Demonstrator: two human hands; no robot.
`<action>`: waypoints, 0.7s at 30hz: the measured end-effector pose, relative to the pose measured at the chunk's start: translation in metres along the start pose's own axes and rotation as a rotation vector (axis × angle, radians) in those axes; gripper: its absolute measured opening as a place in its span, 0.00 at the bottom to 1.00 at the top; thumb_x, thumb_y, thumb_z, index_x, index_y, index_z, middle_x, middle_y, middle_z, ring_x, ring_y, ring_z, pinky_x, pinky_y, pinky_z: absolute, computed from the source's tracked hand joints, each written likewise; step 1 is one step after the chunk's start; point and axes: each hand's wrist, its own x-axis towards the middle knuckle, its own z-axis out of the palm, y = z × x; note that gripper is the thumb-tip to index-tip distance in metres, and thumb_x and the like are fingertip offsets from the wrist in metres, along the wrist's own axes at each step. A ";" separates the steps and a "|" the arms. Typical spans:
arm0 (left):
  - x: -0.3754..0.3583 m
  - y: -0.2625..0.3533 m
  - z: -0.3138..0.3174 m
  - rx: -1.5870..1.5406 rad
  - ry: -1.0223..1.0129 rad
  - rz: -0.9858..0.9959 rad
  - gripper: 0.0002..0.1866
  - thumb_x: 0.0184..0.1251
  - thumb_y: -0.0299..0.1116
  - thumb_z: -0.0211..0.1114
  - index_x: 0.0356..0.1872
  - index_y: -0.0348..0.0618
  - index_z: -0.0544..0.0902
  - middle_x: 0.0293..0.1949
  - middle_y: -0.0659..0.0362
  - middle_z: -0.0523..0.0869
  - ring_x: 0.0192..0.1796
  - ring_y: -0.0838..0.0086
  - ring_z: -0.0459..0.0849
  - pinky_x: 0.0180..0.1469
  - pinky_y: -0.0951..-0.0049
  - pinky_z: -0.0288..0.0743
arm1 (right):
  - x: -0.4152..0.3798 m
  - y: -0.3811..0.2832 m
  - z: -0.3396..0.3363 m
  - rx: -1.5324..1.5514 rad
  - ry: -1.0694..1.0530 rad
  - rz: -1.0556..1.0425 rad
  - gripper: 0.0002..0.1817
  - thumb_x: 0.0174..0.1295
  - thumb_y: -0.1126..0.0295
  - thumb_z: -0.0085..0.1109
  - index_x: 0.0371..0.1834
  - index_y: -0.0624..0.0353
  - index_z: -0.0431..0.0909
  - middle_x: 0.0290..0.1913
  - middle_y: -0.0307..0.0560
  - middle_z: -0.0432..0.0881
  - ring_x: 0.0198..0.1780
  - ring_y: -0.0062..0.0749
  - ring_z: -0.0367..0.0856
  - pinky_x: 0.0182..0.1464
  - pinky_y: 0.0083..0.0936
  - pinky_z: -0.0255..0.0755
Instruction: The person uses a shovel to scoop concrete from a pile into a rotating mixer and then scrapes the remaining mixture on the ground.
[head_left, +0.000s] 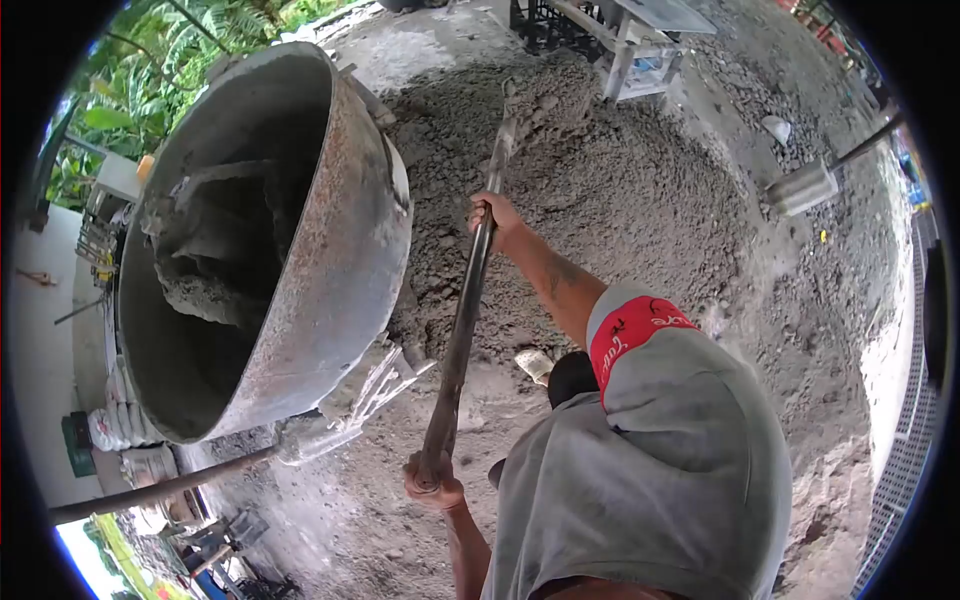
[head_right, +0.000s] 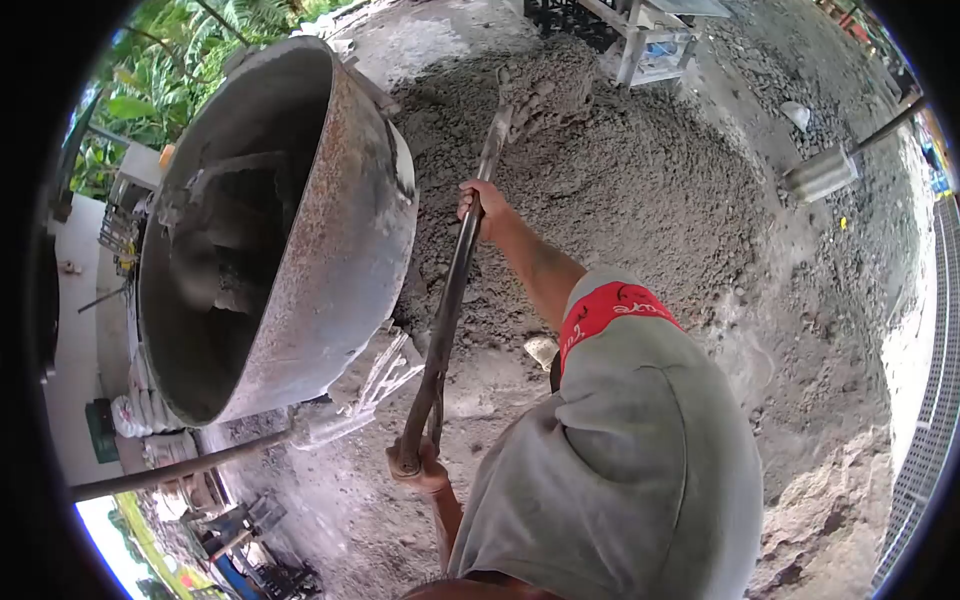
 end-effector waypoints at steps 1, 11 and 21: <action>0.023 0.016 0.024 -0.047 -0.071 0.254 0.10 0.42 0.29 0.62 0.19 0.41 0.68 0.16 0.61 0.71 0.16 0.76 0.67 0.19 0.73 0.62 | -0.005 -0.024 0.004 0.078 -0.092 -0.065 0.14 0.56 0.74 0.52 0.15 0.52 0.60 0.14 0.33 0.60 0.14 0.18 0.58 0.17 0.18 0.62; -0.020 -0.011 0.043 0.143 -0.847 0.691 0.07 0.39 0.27 0.64 0.19 0.45 0.73 0.22 0.62 0.74 0.28 0.69 0.75 0.31 0.69 0.66 | -0.092 -0.043 -0.108 0.033 -0.044 -0.246 0.10 0.59 0.71 0.50 0.21 0.52 0.63 0.16 0.32 0.62 0.15 0.17 0.61 0.17 0.18 0.64; -0.175 -0.005 -0.168 0.252 -0.270 -0.155 0.08 0.48 0.26 0.62 0.15 0.43 0.73 0.15 0.64 0.68 0.22 0.75 0.66 0.27 0.74 0.62 | -0.138 0.193 -0.160 -0.431 0.137 0.296 0.09 0.55 0.70 0.60 0.25 0.58 0.69 0.20 0.41 0.68 0.21 0.29 0.71 0.27 0.28 0.69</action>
